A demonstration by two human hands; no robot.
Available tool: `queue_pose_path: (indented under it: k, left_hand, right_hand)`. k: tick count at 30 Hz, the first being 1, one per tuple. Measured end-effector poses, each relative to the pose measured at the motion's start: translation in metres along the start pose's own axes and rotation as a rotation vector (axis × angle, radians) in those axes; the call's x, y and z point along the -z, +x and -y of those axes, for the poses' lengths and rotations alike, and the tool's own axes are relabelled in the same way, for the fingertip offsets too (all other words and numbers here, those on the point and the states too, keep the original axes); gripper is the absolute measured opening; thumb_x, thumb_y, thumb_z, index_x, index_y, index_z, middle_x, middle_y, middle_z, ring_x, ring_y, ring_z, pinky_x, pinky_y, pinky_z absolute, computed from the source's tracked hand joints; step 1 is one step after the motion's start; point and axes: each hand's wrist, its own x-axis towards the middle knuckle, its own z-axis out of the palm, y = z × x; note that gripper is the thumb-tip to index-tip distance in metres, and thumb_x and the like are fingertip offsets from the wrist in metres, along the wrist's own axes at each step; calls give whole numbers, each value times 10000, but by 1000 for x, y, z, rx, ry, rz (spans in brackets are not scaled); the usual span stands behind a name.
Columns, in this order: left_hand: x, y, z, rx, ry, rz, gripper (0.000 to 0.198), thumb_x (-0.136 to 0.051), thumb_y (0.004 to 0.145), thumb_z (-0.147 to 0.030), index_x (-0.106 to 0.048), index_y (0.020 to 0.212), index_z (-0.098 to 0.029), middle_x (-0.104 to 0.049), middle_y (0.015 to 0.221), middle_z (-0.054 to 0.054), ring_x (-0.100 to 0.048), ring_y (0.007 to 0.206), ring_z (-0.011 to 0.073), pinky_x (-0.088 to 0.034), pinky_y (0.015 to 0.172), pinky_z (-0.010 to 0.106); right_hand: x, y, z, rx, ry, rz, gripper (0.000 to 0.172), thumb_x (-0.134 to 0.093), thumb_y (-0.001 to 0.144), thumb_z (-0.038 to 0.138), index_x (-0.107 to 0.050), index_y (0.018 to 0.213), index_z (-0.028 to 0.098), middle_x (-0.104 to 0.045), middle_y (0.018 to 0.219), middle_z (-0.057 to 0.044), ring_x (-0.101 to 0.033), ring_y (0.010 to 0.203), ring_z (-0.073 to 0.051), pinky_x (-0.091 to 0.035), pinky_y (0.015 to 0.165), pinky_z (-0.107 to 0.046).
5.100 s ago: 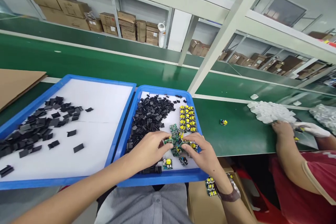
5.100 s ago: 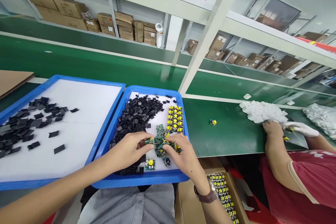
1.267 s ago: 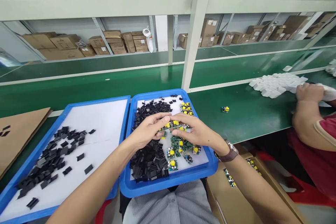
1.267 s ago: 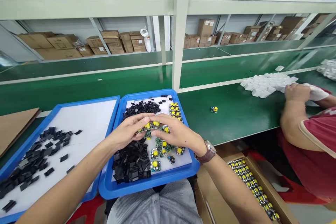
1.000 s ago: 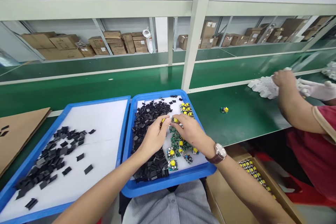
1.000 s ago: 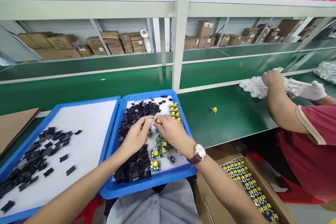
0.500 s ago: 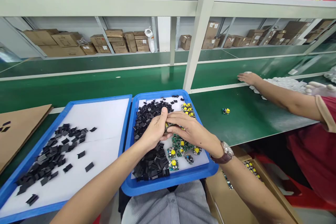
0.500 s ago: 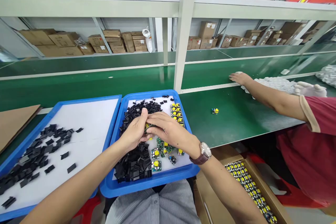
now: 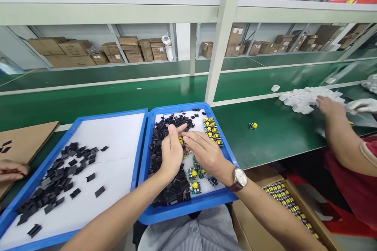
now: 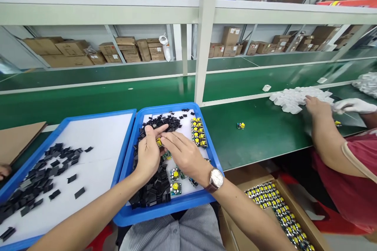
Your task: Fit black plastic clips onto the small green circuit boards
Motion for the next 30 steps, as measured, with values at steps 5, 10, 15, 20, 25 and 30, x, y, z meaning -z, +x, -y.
queue_pose_path:
  k: [5, 10, 15, 20, 25, 30]
  left_hand:
    - [-8, -3, 3, -52, -4, -59, 757, -346, 1008, -747, -754, 1286, -174, -761, 1283, 148, -722, 1160, 283, -605, 960, 400]
    - [-26, -11, 0, -36, -26, -36, 739, -323, 1040, -698, -687, 1358, -139, -757, 1279, 172, -743, 1114, 284, -610, 935, 411]
    - [-16, -1, -2, -180, 377, 191, 633, -233, 1100, -567, -553, 1501, -196, -644, 1467, 138, -653, 1285, 254, -533, 1075, 436]
    - [13, 11, 10, -215, 615, 407, 469, -505, 1042, -466, -693, 1350, -166, -734, 1324, 145, -660, 1274, 305, -476, 1138, 505]
    - [45, 17, 3, -311, 792, 588, 429, -573, 1015, -371, -640, 1405, -206, -681, 1407, 119, -670, 1242, 283, -549, 1053, 441]
    - [56, 19, 9, -403, 951, 692, 354, -710, 908, -214, -704, 1260, -170, -738, 1229, 140, -643, 1207, 347, -503, 1085, 554]
  right_hand:
    - [-2, -4, 0, -4, -46, -13, 510, -447, 1036, 13, -442, 1530, 137, -676, 1382, -219, -613, 1363, -303, -586, 1096, -552]
    - [0, 2, -6, -84, -79, -60, 405, -522, 1042, 80, -546, 1444, 131, -730, 1289, -202, -655, 1295, -312, -586, 1087, -532]
    - [20, 6, -30, -363, -17, 72, 285, -546, 1054, 193, -672, 1309, 181, -737, 1289, -164, -681, 1241, -296, -550, 1117, -534]
    - [32, -11, -50, -361, 70, 333, 264, -624, 974, 116, -735, 1208, 162, -791, 1174, -126, -754, 1109, -269, -629, 1002, -451]
    - [51, -27, -30, -337, 84, 465, 394, -662, 994, 224, -645, 1383, 158, -660, 1435, -183, -602, 1367, -319, -503, 1158, -561]
    - [65, -39, -1, -240, 89, 720, 943, -878, 769, 568, -478, 1557, 239, -411, 1675, -142, -337, 1554, -417, -361, 1237, -660]
